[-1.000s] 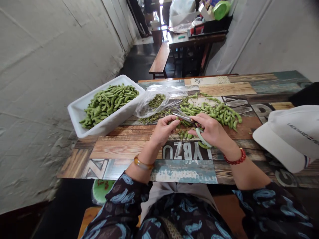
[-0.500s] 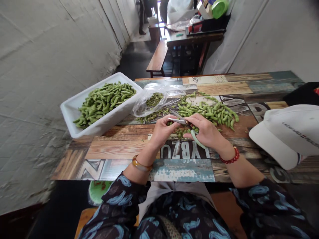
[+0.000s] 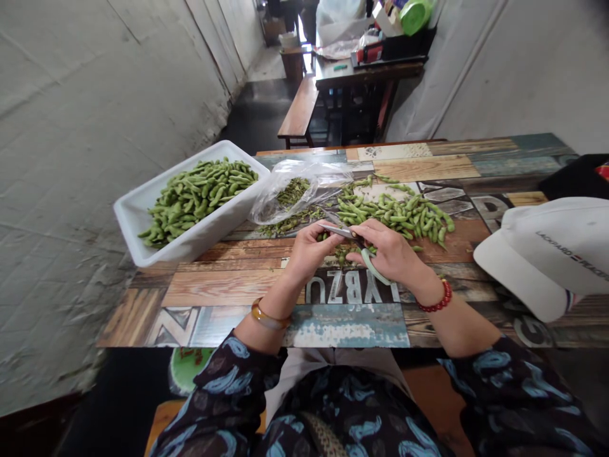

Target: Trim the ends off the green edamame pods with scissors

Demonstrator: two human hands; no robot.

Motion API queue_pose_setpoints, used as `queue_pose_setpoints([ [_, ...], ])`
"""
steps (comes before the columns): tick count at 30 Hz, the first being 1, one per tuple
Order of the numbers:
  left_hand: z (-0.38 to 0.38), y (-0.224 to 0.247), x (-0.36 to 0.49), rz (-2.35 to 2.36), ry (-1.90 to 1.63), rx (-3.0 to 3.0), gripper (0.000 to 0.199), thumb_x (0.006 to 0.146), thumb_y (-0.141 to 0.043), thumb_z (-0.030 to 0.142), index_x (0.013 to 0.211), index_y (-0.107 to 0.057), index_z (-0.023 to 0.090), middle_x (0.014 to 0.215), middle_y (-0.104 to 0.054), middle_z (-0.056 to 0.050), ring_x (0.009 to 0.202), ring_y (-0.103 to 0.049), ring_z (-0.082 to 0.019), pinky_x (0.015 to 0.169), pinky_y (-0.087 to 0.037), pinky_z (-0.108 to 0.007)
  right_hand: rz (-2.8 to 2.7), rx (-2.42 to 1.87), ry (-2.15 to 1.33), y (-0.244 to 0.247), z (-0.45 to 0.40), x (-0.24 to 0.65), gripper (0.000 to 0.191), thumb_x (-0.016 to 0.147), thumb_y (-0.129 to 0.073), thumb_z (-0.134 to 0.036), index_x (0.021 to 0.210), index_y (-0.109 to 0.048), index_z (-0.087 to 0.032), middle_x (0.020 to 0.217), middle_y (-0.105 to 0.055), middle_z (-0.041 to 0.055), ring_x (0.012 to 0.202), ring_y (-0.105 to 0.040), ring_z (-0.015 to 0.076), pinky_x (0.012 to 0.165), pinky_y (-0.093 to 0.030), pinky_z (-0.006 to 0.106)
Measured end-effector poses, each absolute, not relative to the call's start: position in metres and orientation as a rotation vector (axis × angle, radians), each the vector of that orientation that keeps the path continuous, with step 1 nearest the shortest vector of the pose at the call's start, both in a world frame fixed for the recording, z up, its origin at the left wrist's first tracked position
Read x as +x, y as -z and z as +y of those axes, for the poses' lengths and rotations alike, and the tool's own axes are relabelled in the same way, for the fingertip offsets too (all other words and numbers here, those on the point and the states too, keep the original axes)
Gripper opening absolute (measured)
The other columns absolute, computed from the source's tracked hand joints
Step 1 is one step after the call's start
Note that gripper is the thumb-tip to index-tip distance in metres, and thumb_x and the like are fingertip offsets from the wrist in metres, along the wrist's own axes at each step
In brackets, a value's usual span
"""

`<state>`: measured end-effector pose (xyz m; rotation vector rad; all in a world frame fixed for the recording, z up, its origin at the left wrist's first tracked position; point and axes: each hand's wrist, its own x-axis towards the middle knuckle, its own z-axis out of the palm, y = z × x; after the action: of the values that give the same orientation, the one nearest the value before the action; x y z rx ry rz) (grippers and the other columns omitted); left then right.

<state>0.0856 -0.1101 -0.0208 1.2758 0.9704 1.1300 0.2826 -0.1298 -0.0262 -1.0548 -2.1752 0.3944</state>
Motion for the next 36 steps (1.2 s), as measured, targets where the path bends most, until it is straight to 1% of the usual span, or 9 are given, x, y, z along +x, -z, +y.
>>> queue_pose_setpoints([
  [5,-0.110,0.018,0.086,0.981,-1.123,1.281,0.020,0.070,-0.080,0.034,0.074,-0.073,0.017,0.074,-0.067,-0.003,0.069,-0.056,-0.013,0.061,-0.041,-0.023,-2.216,-1.087,-0.370,0.022,-0.131,0.284,0.038,0.088,-0.067,-0.032,0.123,-0.058,-0.022,0.102,-0.063,0.0088,0.089,-0.062,0.0239,0.075,-0.053,0.035],
  [10,-0.107,0.021,0.084,0.981,-1.136,1.337,0.019,0.069,-0.081,0.031,0.072,-0.072,0.015,0.072,-0.064,-0.001,0.070,-0.055,-0.013,0.069,-0.043,-0.024,-2.256,-1.140,-0.339,0.018,-0.133,0.285,0.035,0.088,-0.067,-0.030,0.121,-0.059,-0.021,0.100,-0.064,0.0077,0.084,-0.062,0.0218,0.072,-0.050,0.032],
  [14,-0.103,0.022,0.082,1.001,-1.114,1.373,0.021,0.069,-0.081,0.031,0.070,-0.069,0.014,0.071,-0.062,-0.001,0.070,-0.053,-0.012,0.070,-0.042,-0.024,-2.274,-1.166,-0.337,0.018,-0.134,0.287,0.035,0.089,-0.067,-0.029,0.121,-0.060,-0.021,0.099,-0.064,0.0070,0.077,-0.061,0.0190,0.070,-0.049,0.030],
  [18,-0.102,0.023,0.080,1.079,-1.140,1.344,0.026,0.066,-0.083,0.027,0.062,-0.060,0.013,0.065,-0.056,0.002,0.064,-0.047,-0.008,0.062,-0.037,-0.020,-2.281,-1.162,-0.337,0.020,-0.132,0.289,0.034,0.090,-0.067,-0.031,0.121,-0.061,-0.021,0.095,-0.064,0.0059,0.075,-0.061,0.0183,0.068,-0.049,0.029],
  [21,-0.102,0.021,0.079,1.022,-1.132,1.113,0.028,0.065,-0.084,0.030,0.070,-0.061,0.014,0.062,-0.052,0.006,0.051,-0.039,-0.004,0.049,-0.029,-0.018,-2.215,-1.186,-0.326,0.023,-0.129,0.291,0.034,0.089,-0.068,-0.035,0.119,-0.062,-0.021,0.096,-0.065,0.0071,0.075,-0.062,0.0196,0.069,-0.051,0.031],
  [23,-0.102,0.018,0.079,0.943,-1.131,0.931,0.032,0.063,-0.085,0.032,0.076,-0.061,0.015,0.064,-0.053,0.006,0.047,-0.038,-0.002,0.043,-0.026,-0.017,-2.144,-1.208,-0.322,0.026,-0.126,0.292,0.036,0.088,-0.068,-0.039,0.119,-0.063,-0.020,0.097,-0.065,0.0080,0.071,-0.061,0.0191,0.069,-0.052,0.033],
  [28,-0.101,0.013,0.078,0.805,-1.130,0.711,0.038,0.060,-0.089,0.027,0.079,-0.059,0.014,0.077,-0.064,0.002,0.057,-0.056,-0.003,0.049,-0.043,-0.013,-2.062,-1.186,-0.321,0.029,-0.124,0.292,0.043,0.085,-0.071,-0.043,0.120,-0.061,-0.020,0.099,-0.064,0.0087,0.074,-0.062,0.0205,0.072,-0.055,0.036],
  [32,-0.100,0.013,0.077,0.797,-1.112,0.608,0.033,0.063,-0.087,0.022,0.080,-0.059,0.014,0.074,-0.064,0.003,0.058,-0.060,-0.003,0.053,-0.049,-0.011,-2.124,-1.165,-0.328,0.027,-0.128,0.288,0.049,0.083,-0.074,-0.041,0.126,-0.059,-0.022,0.103,-0.064,0.0090,0.079,-0.062,0.0221,0.074,-0.056,0.038],
  [36,-0.101,0.014,0.078,0.765,-1.105,0.567,0.029,0.064,-0.086,0.016,0.078,-0.060,0.014,0.078,-0.066,0.002,0.058,-0.061,-0.003,0.056,-0.053,-0.011,-2.171,-1.129,-0.331,0.024,-0.132,0.284,0.051,0.084,-0.073,-0.039,0.129,-0.057,-0.021,0.110,-0.063,0.0113,0.095,-0.064,0.0265,0.082,-0.056,0.040],
])
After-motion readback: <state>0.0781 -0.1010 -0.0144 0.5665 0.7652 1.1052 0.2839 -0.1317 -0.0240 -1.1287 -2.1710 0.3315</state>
